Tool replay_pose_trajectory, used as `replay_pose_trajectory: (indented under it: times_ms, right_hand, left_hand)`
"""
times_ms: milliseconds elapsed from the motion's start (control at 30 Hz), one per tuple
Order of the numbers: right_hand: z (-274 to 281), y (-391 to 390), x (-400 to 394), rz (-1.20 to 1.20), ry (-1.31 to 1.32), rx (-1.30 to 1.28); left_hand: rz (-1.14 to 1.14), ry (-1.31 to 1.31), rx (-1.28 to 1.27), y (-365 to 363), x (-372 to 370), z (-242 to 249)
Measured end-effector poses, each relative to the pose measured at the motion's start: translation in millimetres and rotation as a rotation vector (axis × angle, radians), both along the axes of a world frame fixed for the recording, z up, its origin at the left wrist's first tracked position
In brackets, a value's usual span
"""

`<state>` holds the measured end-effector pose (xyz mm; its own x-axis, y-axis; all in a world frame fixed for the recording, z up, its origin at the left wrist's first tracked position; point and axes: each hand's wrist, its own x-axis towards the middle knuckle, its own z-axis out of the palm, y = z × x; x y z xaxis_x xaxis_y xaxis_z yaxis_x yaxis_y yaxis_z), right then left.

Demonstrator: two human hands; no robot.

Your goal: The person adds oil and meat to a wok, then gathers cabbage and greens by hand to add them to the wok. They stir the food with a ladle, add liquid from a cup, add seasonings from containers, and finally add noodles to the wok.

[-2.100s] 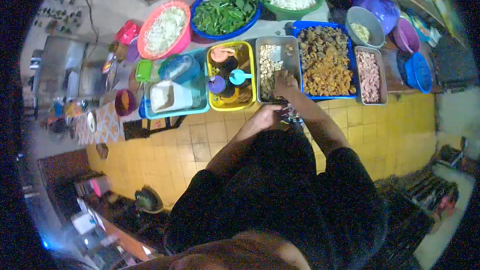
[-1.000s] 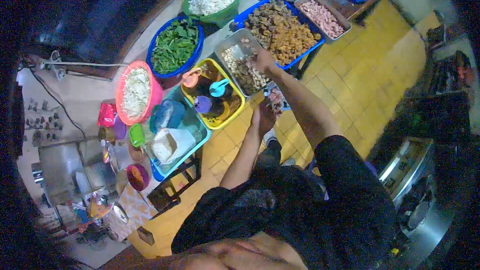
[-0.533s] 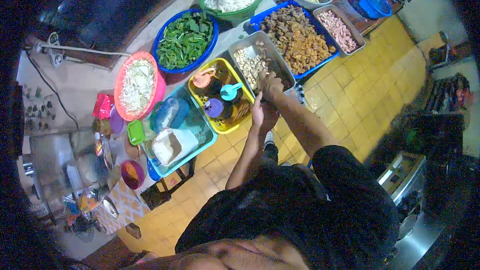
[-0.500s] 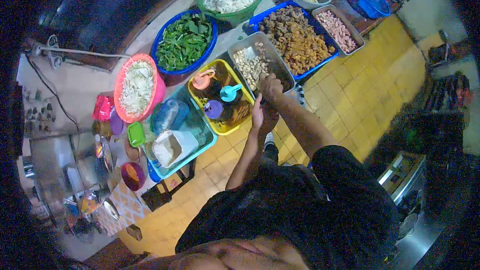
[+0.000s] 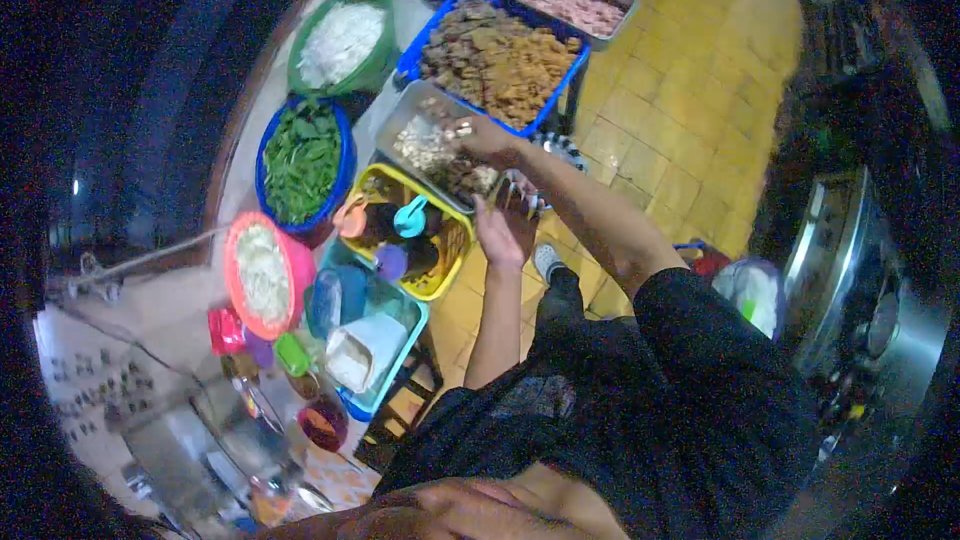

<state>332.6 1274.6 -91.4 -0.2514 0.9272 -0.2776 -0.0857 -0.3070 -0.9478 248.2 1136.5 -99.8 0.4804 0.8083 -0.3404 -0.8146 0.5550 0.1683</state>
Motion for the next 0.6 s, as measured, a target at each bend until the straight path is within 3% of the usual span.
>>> replay_pose_trajectory:
  times_ms: [67, 100, 133, 167, 200, 267, 400, 467, 600]
  right_hand:
    - [8.8, -16.8, 16.9, 0.002, 0.215, -0.015]
    - [46.1, -35.6, 36.6, 0.023, 0.055, 0.112]
    - [48.7, -48.6, 52.1, 0.018, 0.182, 0.098]
    - [48.3, -64.4, 72.3, 0.031, 0.177, 0.177]
    - [55.5, -84.2, 94.4, -0.063, 0.023, 0.424]
    - [82.0, -142.9, 131.5, -0.127, 0.229, 0.199]
    - [117.6, -304.6, 220.7, -0.407, 0.223, 0.205]
    - [123.3, -402.3, 252.7, -0.596, 0.337, 0.125]
    - [121.8, -605.3, 308.4, -1.098, 0.258, 0.139]
  left_hand:
    - [0.100, 0.084, 0.091, 0.8, 11.4, 8.9]
    - [0.161, 0.086, 0.056, 1.8, 11.9, -3.0]
    - [0.210, 0.088, 0.016, 2.5, 15.6, -15.2]
    - [0.203, 0.103, 0.074, -0.5, 29.5, -3.3]
    - [0.185, 0.106, 0.131, -5.6, 49.8, 18.3]
    - [0.041, 0.092, 0.102, -22.4, 88.6, 55.7]
    - [-0.317, -0.009, 0.339, -101.8, 188.5, 89.1]
    - [-0.582, -0.172, 0.345, -164.5, 231.1, 88.7]
    - [-0.904, -0.072, 0.295, -287.2, 280.3, 42.1]
